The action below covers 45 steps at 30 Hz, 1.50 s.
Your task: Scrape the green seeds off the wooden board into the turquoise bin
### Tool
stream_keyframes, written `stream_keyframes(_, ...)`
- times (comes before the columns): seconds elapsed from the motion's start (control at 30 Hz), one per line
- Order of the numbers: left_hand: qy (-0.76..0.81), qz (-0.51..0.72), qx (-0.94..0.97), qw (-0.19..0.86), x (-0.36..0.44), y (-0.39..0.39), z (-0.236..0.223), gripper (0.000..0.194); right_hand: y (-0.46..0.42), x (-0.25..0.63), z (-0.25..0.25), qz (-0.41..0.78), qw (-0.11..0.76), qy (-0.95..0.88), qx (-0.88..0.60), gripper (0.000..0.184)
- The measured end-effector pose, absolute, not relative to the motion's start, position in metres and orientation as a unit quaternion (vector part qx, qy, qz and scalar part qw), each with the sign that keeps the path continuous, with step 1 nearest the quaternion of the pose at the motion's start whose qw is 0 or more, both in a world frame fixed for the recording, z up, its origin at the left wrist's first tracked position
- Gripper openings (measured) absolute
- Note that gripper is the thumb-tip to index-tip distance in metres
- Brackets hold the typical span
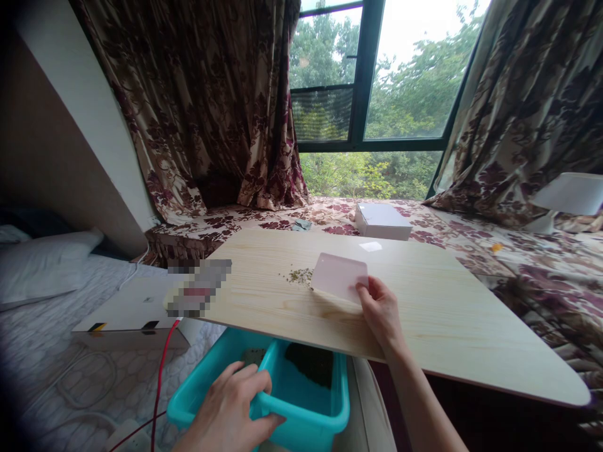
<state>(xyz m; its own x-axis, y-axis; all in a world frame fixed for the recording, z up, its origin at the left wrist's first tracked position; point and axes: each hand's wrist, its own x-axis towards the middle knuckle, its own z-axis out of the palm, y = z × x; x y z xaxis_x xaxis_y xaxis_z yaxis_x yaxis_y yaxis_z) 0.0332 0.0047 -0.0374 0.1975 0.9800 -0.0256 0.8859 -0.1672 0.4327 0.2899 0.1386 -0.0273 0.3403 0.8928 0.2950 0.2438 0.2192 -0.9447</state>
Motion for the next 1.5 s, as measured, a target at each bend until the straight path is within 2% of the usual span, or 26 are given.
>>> stream_keyframes(0.27,0.618,0.135,0.754,0.177,0.0337,0.0047,-0.0387,0.009,0.1372,0.2883,-0.0251,0.264,0.587,-0.521,-0.561,0.018)
stream_keyframes(0.6,0.619,0.134,0.754,0.171,0.0331,0.0045,-0.0415,0.01,0.1354,0.2904,-0.0254,0.23,0.607,-0.489,-0.583,0.026)
stream_keyframes(1.5,0.621,0.127,0.754,0.173,0.0337,0.0048,-0.0377,0.007,0.1363,0.2879,-0.0275,0.261,0.59,-0.53,-0.55,0.019)
